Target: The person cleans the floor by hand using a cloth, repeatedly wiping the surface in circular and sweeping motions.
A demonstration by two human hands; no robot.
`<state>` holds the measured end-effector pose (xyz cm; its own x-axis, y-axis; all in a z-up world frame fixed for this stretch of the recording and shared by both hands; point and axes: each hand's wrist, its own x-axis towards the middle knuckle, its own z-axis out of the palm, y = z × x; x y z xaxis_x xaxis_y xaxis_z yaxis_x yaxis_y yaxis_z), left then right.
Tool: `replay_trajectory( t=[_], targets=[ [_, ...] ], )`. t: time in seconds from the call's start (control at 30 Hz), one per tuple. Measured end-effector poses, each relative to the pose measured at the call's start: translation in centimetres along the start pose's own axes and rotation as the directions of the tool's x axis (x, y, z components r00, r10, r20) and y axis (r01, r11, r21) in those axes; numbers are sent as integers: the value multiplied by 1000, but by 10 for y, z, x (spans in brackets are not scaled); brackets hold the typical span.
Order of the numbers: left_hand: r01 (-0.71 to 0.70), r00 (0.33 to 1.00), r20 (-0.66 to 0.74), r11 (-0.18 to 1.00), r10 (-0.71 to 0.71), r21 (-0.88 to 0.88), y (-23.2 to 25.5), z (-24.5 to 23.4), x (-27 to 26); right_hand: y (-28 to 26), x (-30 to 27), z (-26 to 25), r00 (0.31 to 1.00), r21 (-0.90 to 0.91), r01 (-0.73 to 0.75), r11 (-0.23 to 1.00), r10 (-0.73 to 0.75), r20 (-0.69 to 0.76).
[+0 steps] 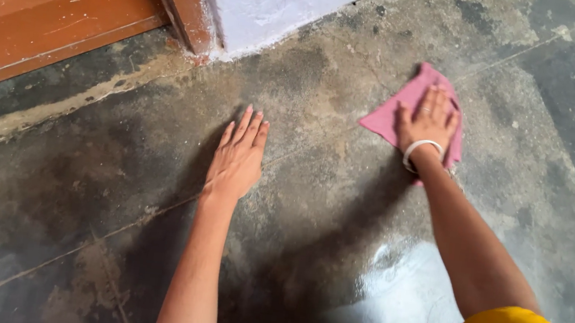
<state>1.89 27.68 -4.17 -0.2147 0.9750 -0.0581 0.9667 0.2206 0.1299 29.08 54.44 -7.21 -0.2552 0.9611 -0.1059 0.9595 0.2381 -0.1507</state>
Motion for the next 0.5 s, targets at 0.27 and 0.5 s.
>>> replay_trajectory(
  t=[0.27,0.5],
  targets=[
    [-52,998,-36,999,52,-13,0,-15,-44,117,-93,22,959,117,-225,967,241,-147],
    [-22,1000,-20,1000,22,2,-15,-20,-108,74,-197,51,911,76,-324,943,333,-244]
  ],
)
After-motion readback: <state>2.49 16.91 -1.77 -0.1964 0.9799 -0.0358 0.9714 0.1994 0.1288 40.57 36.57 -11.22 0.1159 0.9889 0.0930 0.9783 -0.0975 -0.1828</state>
